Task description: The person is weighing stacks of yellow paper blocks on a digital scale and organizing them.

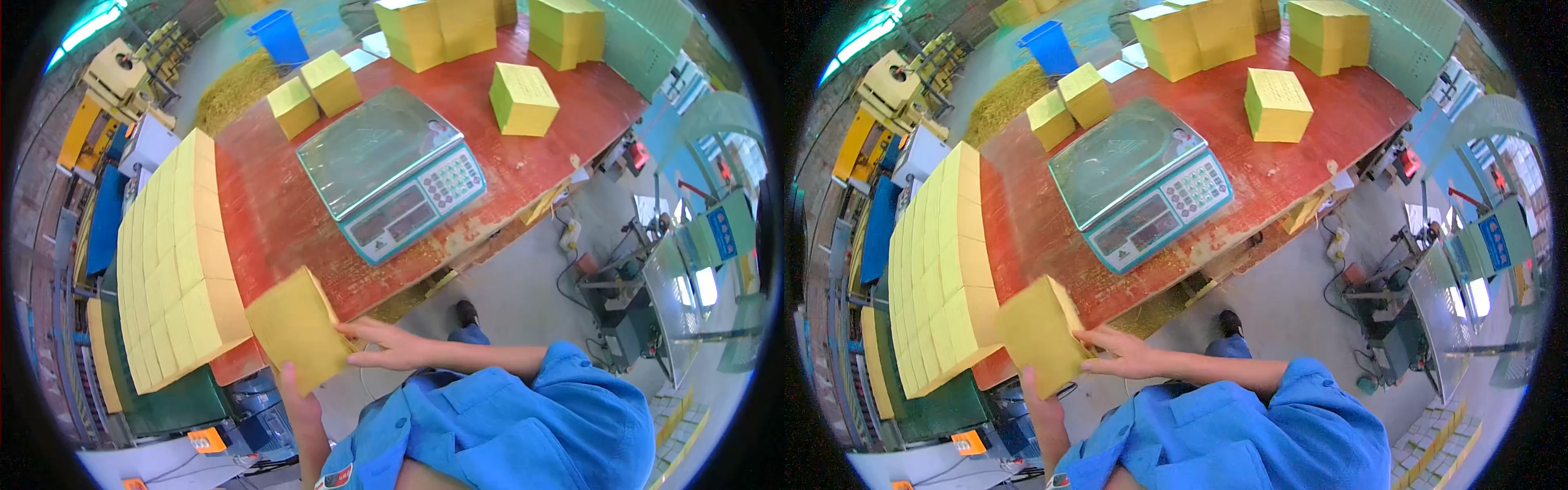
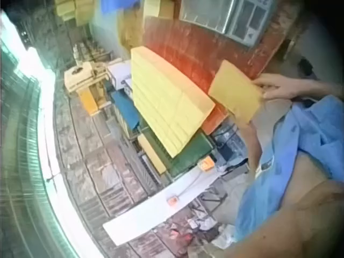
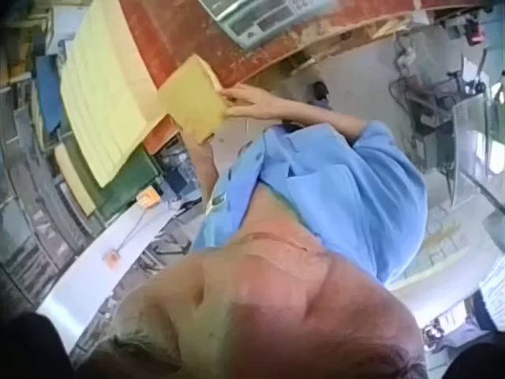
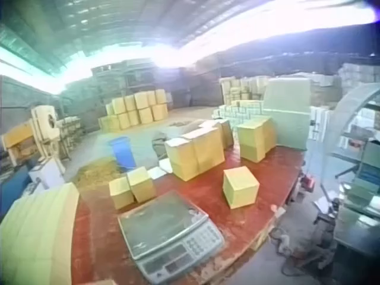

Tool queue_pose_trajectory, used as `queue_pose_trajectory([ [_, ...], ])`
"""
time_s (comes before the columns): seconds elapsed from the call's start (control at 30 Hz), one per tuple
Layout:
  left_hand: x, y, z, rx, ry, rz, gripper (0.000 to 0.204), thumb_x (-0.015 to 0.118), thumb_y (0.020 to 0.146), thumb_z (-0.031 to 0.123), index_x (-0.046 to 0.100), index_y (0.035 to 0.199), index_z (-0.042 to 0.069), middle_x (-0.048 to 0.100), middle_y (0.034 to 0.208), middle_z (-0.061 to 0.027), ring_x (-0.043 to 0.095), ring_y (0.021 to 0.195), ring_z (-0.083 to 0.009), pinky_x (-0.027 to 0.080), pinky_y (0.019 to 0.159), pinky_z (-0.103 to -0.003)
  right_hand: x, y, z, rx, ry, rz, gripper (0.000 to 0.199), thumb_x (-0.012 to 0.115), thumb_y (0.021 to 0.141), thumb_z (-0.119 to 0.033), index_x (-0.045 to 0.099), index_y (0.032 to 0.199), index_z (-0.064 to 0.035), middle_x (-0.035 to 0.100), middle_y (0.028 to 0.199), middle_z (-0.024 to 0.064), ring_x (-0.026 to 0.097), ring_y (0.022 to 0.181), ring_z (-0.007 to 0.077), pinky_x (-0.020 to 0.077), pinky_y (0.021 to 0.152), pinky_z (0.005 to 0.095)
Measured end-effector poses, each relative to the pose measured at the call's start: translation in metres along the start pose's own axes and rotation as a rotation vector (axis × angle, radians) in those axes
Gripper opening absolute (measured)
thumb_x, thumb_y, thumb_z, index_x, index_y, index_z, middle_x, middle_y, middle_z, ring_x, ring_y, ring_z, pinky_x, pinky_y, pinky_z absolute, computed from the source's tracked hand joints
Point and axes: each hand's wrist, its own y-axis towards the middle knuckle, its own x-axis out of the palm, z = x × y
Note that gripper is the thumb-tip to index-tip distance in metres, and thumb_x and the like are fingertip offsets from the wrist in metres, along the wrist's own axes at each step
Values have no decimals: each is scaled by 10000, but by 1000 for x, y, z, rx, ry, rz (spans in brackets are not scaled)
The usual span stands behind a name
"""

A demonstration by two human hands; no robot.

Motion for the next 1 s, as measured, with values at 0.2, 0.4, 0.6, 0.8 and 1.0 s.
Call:
queue_pose_trajectory([
  [0.2, 97, 89, 37, -303, -839, -161, 639, 336, 969, 505, 382, 1440, 76, 482, 1400, -141, 486, 1271, -310, 402, 1053, -495, -101, 30, -115, -410, -830, 382, 782, 716, 795, -388, 405, 1414, -26, 400, 1417, 257, 362, 1307, 477, 316, 1076, 533],
  [0.4, 215, 206, 11, -340, -1154, -344, 736, 247, 935, 638, 388, 1452, 134, 442, 1435, -131, 452, 1291, -337, 390, 1040, -540, -221, 104, -130, -507, -1063, 577, 707, 765, 739, -255, 476, 1343, -25, 480, 1368, 213, 414, 1270, 470, 363, 1060, 524],
  [0.6, 263, 235, -8, -339, -1254, -290, 735, 198, 937, 685, 333, 1483, 212, 363, 1497, -112, 380, 1351, -366, 356, 1023, -635, -284, 133, -124, -416, -1150, 443, 668, 765, 743, -262, 504, 1326, -66, 499, 1355, 178, 432, 1258, 452, 415, 994, 531],
  [0.8, 204, 162, -25, -501, -1185, -369, 792, 264, 931, 697, 358, 1468, 123, 399, 1475, -170, 353, 1380, -385, 305, 1091, -602, -269, 129, -108, -424, -1218, 302, 681, 772, 734, -246, 509, 1344, -98, 468, 1406, 165, 397, 1318, 423, 382, 1013, 534],
  [1.0, 38, 106, -17, -386, 368, 64, 544, 534, 940, 435, 551, 1304, 30, 608, 1248, -212, 578, 1171, -347, 458, 988, -456, -252, 116, -128, -379, -1287, 287, 666, 750, 736, -132, 505, 1353, -83, 416, 1468, 158, 329, 1383, 406, 256, 1114, 518],
])
